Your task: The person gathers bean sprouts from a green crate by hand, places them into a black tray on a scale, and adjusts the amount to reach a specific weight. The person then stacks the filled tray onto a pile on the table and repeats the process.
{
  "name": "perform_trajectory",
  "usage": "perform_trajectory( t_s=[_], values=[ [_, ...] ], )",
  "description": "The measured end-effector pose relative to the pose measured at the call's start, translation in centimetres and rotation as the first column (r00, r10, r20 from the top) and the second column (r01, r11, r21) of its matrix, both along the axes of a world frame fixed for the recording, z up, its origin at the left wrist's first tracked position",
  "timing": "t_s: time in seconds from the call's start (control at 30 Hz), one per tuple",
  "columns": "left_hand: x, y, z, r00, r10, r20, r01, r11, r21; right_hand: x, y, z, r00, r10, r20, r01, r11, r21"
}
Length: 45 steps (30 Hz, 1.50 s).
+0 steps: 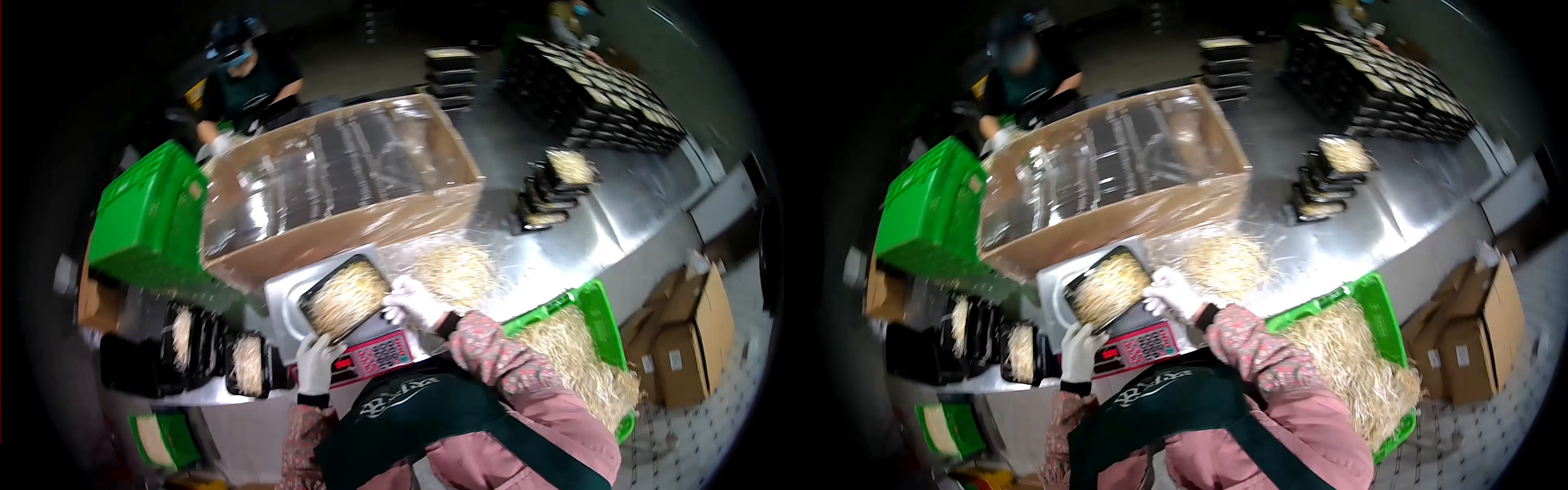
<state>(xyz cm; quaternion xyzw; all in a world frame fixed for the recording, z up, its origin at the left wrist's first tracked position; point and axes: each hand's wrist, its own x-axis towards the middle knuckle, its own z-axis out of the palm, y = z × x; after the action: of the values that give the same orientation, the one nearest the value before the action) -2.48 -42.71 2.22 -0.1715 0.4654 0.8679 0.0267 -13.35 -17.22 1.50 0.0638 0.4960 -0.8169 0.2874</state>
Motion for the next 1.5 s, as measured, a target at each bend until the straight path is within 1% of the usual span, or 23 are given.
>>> perform_trajectory(
  t_s=[0.03,0.1,0.13,0.2,0.33,0.4,0.47,0.53,0.6,0.67,0.7,0.73,0.77,0.83,0.93,1.0,1.07,1.2,1.3,1.33,1.4,1.47,1.5],
  values=[
    [0.0,-0.1,-1.0,0.983,-0.110,-0.147,0.042,0.914,-0.403,0.5,0.0,0.6,0.999,-0.047,-0.019,0.046,0.998,-0.040],
    [-0.8,1.7,2.4,0.998,0.056,0.010,-0.054,0.986,-0.160,1.0,0.2,1.7,0.993,-0.100,-0.067,0.093,0.990,-0.103],
    [-1.2,2.0,2.7,0.997,0.065,-0.046,-0.074,0.964,-0.256,1.3,0.5,2.0,0.990,-0.105,-0.091,0.093,0.987,-0.128],
    [-2.2,1.8,3.8,0.996,0.062,-0.070,-0.078,0.964,-0.255,2.2,1.6,3.2,0.990,-0.123,-0.067,0.118,0.990,-0.074],
    [-4.3,3.7,6.2,0.980,-0.030,-0.196,-0.025,0.962,-0.271,3.2,4.6,2.7,0.984,-0.170,-0.048,0.159,0.971,-0.178],
    [-5.5,4.9,7.7,0.966,-0.178,-0.186,0.109,0.938,-0.329,2.9,8.5,4.2,0.996,0.064,-0.068,-0.061,0.997,0.045],
    [-6.7,7.0,9.8,0.960,-0.226,-0.167,0.167,0.937,-0.306,1.6,12.4,3.7,0.769,0.131,-0.625,0.212,0.871,0.443],
    [-7.6,8.6,10.8,0.915,-0.394,-0.086,0.351,0.883,-0.313,1.7,14.9,8.6,0.838,0.004,-0.546,0.219,0.913,0.343],
    [-8.9,11.6,10.5,0.850,-0.507,-0.139,0.456,0.843,-0.287,1.5,16.2,12.0,0.709,0.306,-0.635,0.154,0.812,0.563],
    [-10.5,14.4,11.4,0.876,-0.444,-0.187,0.362,0.862,-0.354,-0.1,18.9,11.2,0.774,0.193,-0.603,0.122,0.889,0.442],
    [-11.0,15.9,11.9,0.865,-0.419,-0.277,0.347,0.897,-0.274,-0.7,20.3,12.3,0.731,0.038,-0.681,0.239,0.921,0.307],
    [-11.2,16.9,12.5,0.850,-0.384,-0.361,0.336,0.923,-0.189,-1.8,22.3,12.8,0.721,-0.071,-0.689,0.392,0.862,0.322],
    [-11.4,17.1,13.0,0.817,-0.424,-0.391,0.378,0.906,-0.191,-3.2,23.9,13.5,0.661,-0.302,-0.687,0.530,0.836,0.143],
    [-11.7,16.9,12.3,0.813,-0.456,-0.364,0.400,0.890,-0.221,-6.4,29.1,15.3,0.419,-0.520,-0.745,0.837,0.539,0.095],
    [-11.3,16.6,10.9,0.822,-0.457,-0.340,0.374,0.883,-0.285,-13.3,37.8,15.1,0.096,-0.757,-0.646,0.981,0.180,-0.065],
    [-11.4,15.9,9.8,0.884,-0.389,-0.260,0.297,0.895,-0.332,-14.5,40.3,15.2,0.247,-0.857,-0.452,0.953,0.300,-0.049],
    [-10.9,14.8,8.3,0.897,-0.352,-0.266,0.257,0.907,-0.334,-16.0,42.0,12.2,0.253,-0.939,-0.231,0.965,0.227,0.134],
    [-9.8,13.0,7.7,0.952,-0.244,-0.185,0.169,0.923,-0.347,-15.6,41.8,12.2,0.247,-0.932,-0.267,0.967,0.217,0.135],
    [-8.4,11.9,9.0,0.984,-0.162,-0.074,0.121,0.912,-0.393,-13.2,41.6,13.7,0.446,-0.833,-0.327,0.893,0.388,0.230],
    [-7.9,11.5,9.0,0.992,-0.124,-0.014,0.108,0.908,-0.405,-12.4,41.5,14.1,0.454,-0.814,-0.362,0.883,0.356,0.306],
    [-7.3,9.7,7.7,0.992,-0.111,-0.052,0.077,0.898,-0.434,-11.4,41.7,15.3,0.452,-0.722,-0.524,0.839,0.143,0.525],
    [-6.5,8.4,7.0,0.998,-0.061,-0.027,0.040,0.869,-0.493,-12.9,45.9,13.5,0.447,-0.377,-0.811,0.834,-0.154,0.530],
    [-6.3,7.7,6.5,0.997,-0.069,-0.038,0.041,0.860,-0.509,-13.0,44.8,15.2,0.492,-0.307,-0.815,0.780,-0.260,0.569]
  ],
)
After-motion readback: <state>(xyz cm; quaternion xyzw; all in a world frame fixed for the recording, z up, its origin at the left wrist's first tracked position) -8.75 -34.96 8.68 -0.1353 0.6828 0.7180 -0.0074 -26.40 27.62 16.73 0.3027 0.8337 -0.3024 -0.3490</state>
